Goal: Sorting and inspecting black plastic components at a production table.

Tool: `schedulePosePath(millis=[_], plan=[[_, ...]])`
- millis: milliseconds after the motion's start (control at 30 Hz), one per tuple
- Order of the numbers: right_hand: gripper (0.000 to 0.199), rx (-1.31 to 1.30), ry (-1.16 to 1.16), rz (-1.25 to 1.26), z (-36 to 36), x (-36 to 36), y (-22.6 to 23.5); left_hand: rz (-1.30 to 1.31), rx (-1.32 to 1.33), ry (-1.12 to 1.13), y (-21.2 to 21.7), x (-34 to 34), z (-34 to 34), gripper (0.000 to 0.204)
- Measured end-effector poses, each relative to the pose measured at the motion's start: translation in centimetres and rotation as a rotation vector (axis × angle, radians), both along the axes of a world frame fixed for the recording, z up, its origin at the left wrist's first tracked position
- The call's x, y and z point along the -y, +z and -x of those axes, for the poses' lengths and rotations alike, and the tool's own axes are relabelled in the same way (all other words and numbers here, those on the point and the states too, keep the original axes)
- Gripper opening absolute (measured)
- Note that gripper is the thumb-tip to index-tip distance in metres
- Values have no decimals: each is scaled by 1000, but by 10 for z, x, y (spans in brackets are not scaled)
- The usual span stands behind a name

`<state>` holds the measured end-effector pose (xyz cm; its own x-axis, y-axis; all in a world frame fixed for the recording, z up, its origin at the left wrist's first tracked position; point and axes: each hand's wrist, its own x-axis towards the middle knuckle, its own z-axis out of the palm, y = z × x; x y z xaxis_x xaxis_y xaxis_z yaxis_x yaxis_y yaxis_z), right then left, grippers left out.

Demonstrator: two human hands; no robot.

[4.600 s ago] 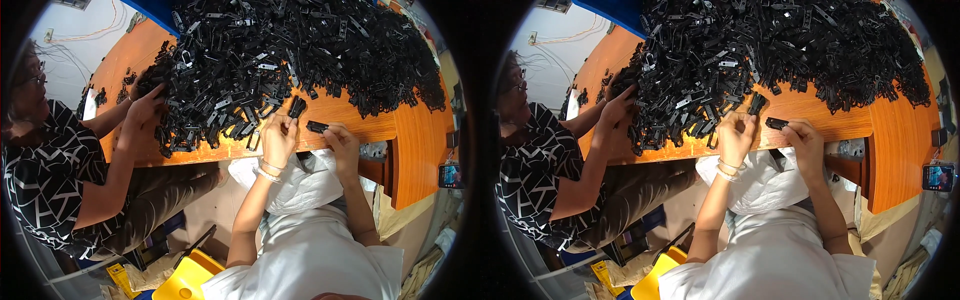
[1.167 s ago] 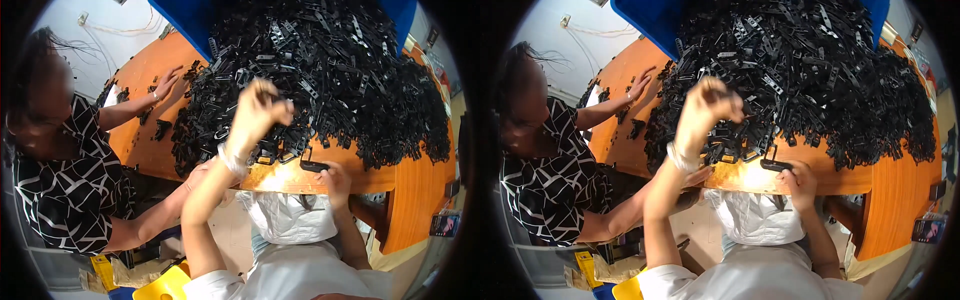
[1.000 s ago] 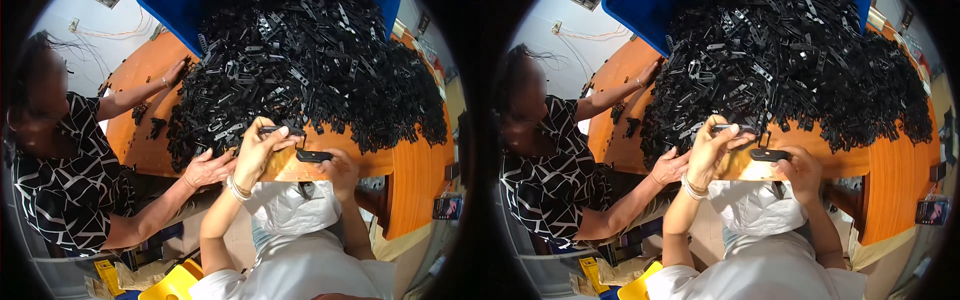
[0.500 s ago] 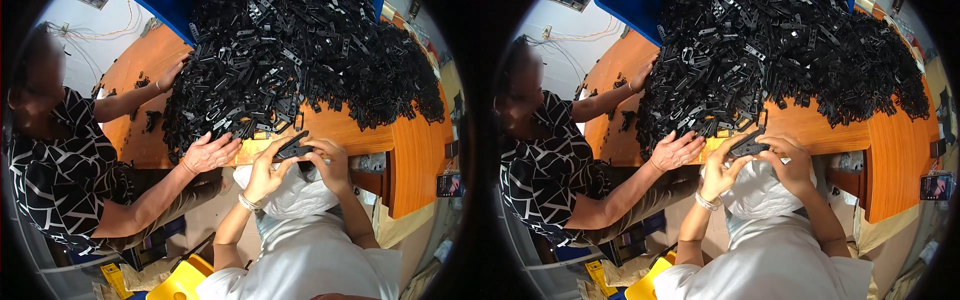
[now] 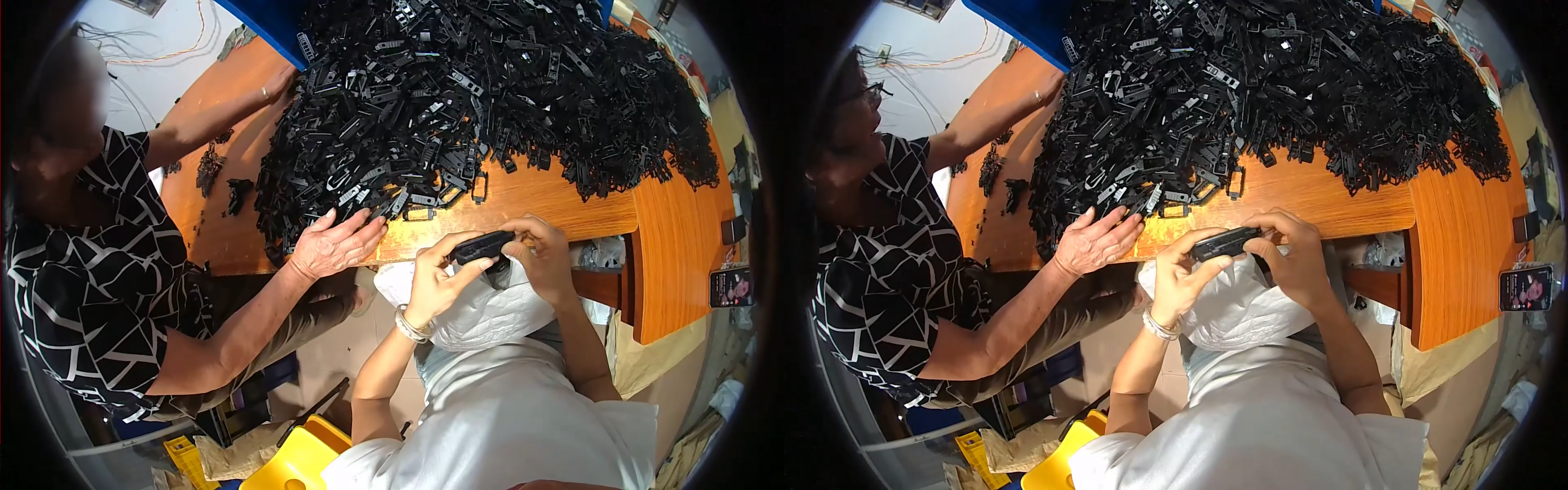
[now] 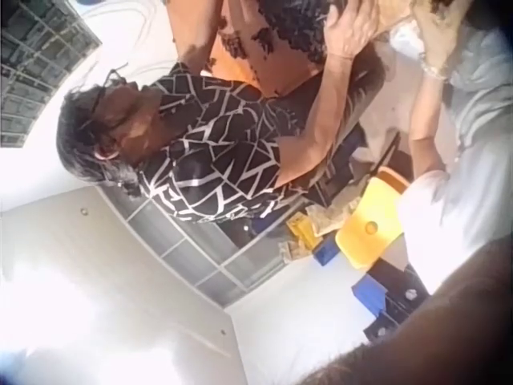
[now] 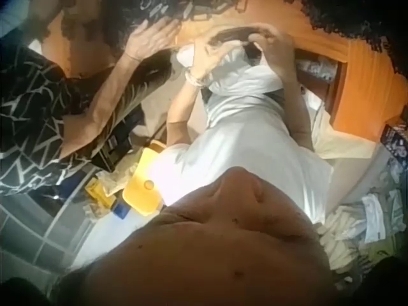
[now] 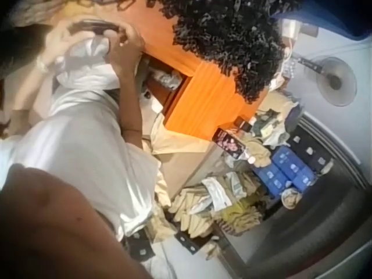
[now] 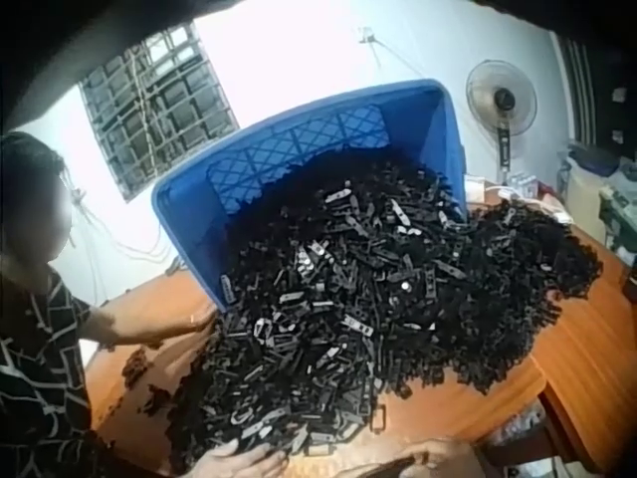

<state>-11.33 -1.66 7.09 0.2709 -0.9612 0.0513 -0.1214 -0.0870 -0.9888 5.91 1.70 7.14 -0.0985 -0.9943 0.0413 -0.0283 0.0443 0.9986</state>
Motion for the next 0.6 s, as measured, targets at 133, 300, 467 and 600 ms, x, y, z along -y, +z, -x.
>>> schedulePosePath(millis=[133,300,467,600], plan=[[20,211,40,-201,8,-3,-9,-268,-252,-148,-15,1,0,32],[26,-47,185,42,26,-9,-19,295,381,-108,-22,13,2,17],[17,-150,258,128,13,-6,-20,402,584,189,-24,48,19,17],[11,-322,92,381,15,26,-38,360,872,267,-32,65,30,15]])
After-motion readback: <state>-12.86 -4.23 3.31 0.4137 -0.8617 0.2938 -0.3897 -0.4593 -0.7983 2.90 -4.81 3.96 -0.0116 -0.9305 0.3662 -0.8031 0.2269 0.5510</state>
